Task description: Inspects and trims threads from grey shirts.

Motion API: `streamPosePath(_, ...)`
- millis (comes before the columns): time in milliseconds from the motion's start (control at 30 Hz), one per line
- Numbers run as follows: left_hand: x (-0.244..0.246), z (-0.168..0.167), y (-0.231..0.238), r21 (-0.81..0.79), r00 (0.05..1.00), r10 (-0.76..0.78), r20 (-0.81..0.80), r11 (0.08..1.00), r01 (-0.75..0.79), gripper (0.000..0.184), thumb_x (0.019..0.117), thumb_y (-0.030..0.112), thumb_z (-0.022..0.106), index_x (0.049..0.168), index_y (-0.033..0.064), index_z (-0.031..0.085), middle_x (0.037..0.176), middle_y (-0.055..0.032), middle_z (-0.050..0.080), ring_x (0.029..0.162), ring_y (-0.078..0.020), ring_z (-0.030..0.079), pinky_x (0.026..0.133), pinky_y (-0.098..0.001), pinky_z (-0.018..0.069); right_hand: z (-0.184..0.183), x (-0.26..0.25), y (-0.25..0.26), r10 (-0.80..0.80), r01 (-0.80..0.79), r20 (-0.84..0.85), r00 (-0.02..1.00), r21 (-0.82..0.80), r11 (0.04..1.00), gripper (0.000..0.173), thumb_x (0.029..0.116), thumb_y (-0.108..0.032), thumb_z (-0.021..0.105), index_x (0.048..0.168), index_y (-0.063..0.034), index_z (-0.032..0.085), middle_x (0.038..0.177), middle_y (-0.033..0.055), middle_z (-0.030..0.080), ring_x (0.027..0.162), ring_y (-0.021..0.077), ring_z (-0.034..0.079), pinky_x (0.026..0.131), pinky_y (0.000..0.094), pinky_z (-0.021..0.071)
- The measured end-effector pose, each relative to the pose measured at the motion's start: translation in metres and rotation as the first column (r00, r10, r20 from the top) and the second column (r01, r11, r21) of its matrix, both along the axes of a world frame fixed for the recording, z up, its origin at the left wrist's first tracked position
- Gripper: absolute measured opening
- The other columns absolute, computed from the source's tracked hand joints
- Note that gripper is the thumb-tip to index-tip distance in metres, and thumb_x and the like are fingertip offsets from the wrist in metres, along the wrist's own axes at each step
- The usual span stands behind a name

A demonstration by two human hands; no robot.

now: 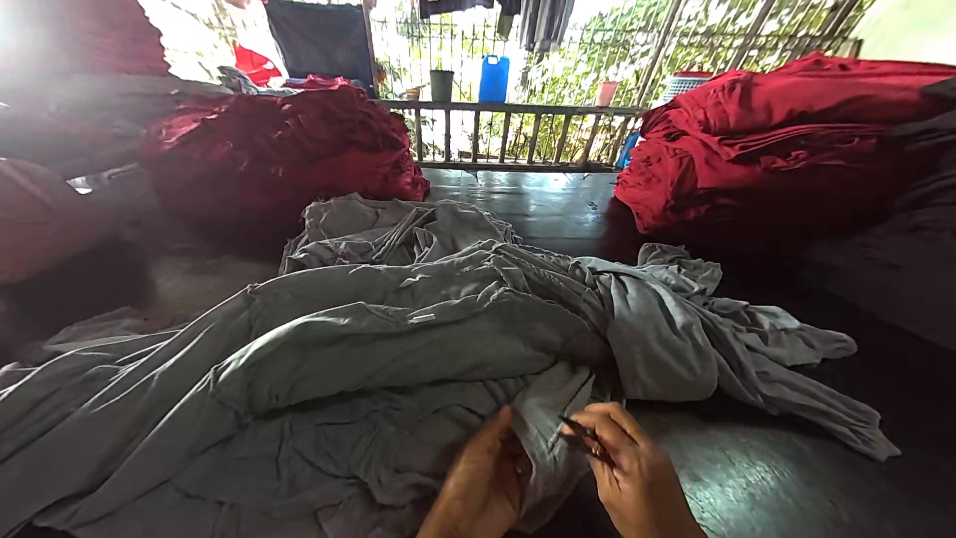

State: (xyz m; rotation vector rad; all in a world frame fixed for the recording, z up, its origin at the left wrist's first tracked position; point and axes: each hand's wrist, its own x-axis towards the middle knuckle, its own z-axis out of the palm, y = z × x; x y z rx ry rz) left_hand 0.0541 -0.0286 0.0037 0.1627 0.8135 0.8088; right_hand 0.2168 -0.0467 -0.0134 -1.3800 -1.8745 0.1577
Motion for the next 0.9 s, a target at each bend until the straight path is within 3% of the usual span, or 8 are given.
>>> streamPosePath(67, -0.002, 0.001, 0.000, 0.052, 1.000, 0.004, -0.009, 0.999, -0.003, 0.040, 0.1126, 0.025, 0.026, 0.097, 0.0117, 0.061, 0.081, 0.0012, 0.070, 0.075, -0.0065, 0.070, 0.075, -0.0227, 0.0584, -0.004, -0.002, 0.008, 0.000, 0.000, -0.039, 0.999, 0.000, 1.000, 0.014, 0.0913, -0.005, 0.061, 0.090, 0.0051, 0.071, 0.092, 0.0205, 0.070, 0.076, 0.0218, 0.070, 0.066, 0.0244, 0.0557)
streamPosePath(200, -0.004, 0.003, -0.003, 0.177, 0.987, 0.012, -0.160, 0.984, 0.017, 0.025, 0.1033, -0.001, 0.046, 0.085, 0.0103, 0.060, 0.075, 0.0037, 0.067, 0.070, -0.0030, 0.065, 0.072, -0.0205, 0.0558, 0.008, -0.009, 0.012, 0.030, -0.036, -0.086, 0.996, -0.073, 0.997, 0.019, 0.0947, -0.010, 0.061, 0.092, 0.0057, 0.071, 0.089, 0.0190, 0.071, 0.074, 0.0197, 0.069, 0.067, 0.0239, 0.0552)
streamPosePath(333, -0.004, 0.003, -0.002, 0.164, 0.977, 0.108, -0.183, 0.983, -0.078, 0.019, 0.1056, 0.000, 0.042, 0.096, 0.0059, 0.058, 0.078, 0.0000, 0.069, 0.071, -0.0064, 0.069, 0.071, -0.0229, 0.0583, 0.024, -0.013, 0.004, 0.044, -0.073, -0.161, 0.986, -0.179, 0.981, 0.022, 0.0977, -0.010, 0.059, 0.092, 0.0089, 0.069, 0.082, 0.0176, 0.066, 0.060, 0.0123, 0.059, 0.058, 0.0198, 0.0499)
streamPosePath(500, -0.002, 0.000, -0.003, 0.130, 0.959, 0.197, -0.205, 0.976, -0.172, 0.015, 0.1041, -0.002, 0.046, 0.095, 0.0051, 0.056, 0.074, 0.0006, 0.064, 0.065, -0.0055, 0.064, 0.066, -0.0214, 0.0564, 0.034, -0.020, -0.013, 0.028, -0.119, -0.265, 0.964, -0.338, 0.934, 0.020, 0.0991, -0.004, 0.057, 0.096, 0.0130, 0.066, 0.078, 0.0159, 0.067, 0.065, 0.0113, 0.062, 0.066, 0.0213, 0.0522)
streamPosePath(633, -0.002, -0.001, -0.010, 0.235, 0.933, 0.272, -0.234, 0.947, -0.217, 0.022, 0.0972, -0.012, 0.051, 0.108, 0.0067, 0.046, 0.076, 0.0024, 0.066, 0.065, -0.0045, 0.066, 0.065, -0.0215, 0.0570, 0.033, -0.027, -0.012, -0.033, -0.135, -0.380, 0.924, -0.406, 0.904, 0.019, 0.1011, -0.003, 0.054, 0.098, 0.0124, 0.065, 0.087, 0.0133, 0.070, 0.073, 0.0045, 0.067, 0.071, 0.0180, 0.0553)
streamPosePath(767, -0.007, -0.010, -0.017, 0.381, 0.930, 0.257, -0.264, 0.913, -0.144, 0.024, 0.0987, -0.009, 0.042, 0.098, 0.0045, 0.063, 0.080, 0.0074, 0.065, 0.069, 0.0010, 0.062, 0.067, -0.0177, 0.0535, 0.037, -0.034, -0.011, -0.069, -0.146, -0.423, 0.903, -0.455, 0.879, 0.017, 0.1015, -0.002, 0.053, 0.099, 0.0115, 0.063, 0.087, 0.0095, 0.071, 0.073, 0.0013, 0.067, 0.072, 0.0173, 0.0561)
streamPosePath(833, -0.012, -0.011, -0.020, 0.420, 0.941, 0.205, -0.269, 0.904, -0.076, 0.023, 0.0948, -0.011, 0.046, 0.104, -0.0002, 0.064, 0.084, 0.0073, 0.067, 0.074, 0.0020, 0.063, 0.071, -0.0175, 0.0538, 0.039, -0.036, -0.010, -0.089, -0.141, -0.427, 0.900, -0.478, 0.867, 0.016, 0.1017, -0.002, 0.053, 0.099, 0.0106, 0.062, 0.085, 0.0072, 0.070, 0.072, 0.0000, 0.067, 0.071, 0.0165, 0.0560)
streamPosePath(900, -0.014, -0.012, -0.023, 0.475, 0.943, 0.181, -0.279, 0.879, -0.028, 0.025, 0.0888, -0.012, 0.058, 0.112, -0.0053, 0.062, 0.090, 0.0054, 0.068, 0.079, 0.0017, 0.064, 0.076, -0.0182, 0.0551, 0.041, -0.038, -0.009, -0.092, -0.139, -0.416, 0.905, -0.491, 0.860, 0.015, 0.1015, -0.002, 0.054, 0.100, 0.0103, 0.063, 0.084, 0.0070, 0.069, 0.071, -0.0001, 0.067, 0.071, 0.0164, 0.0562)
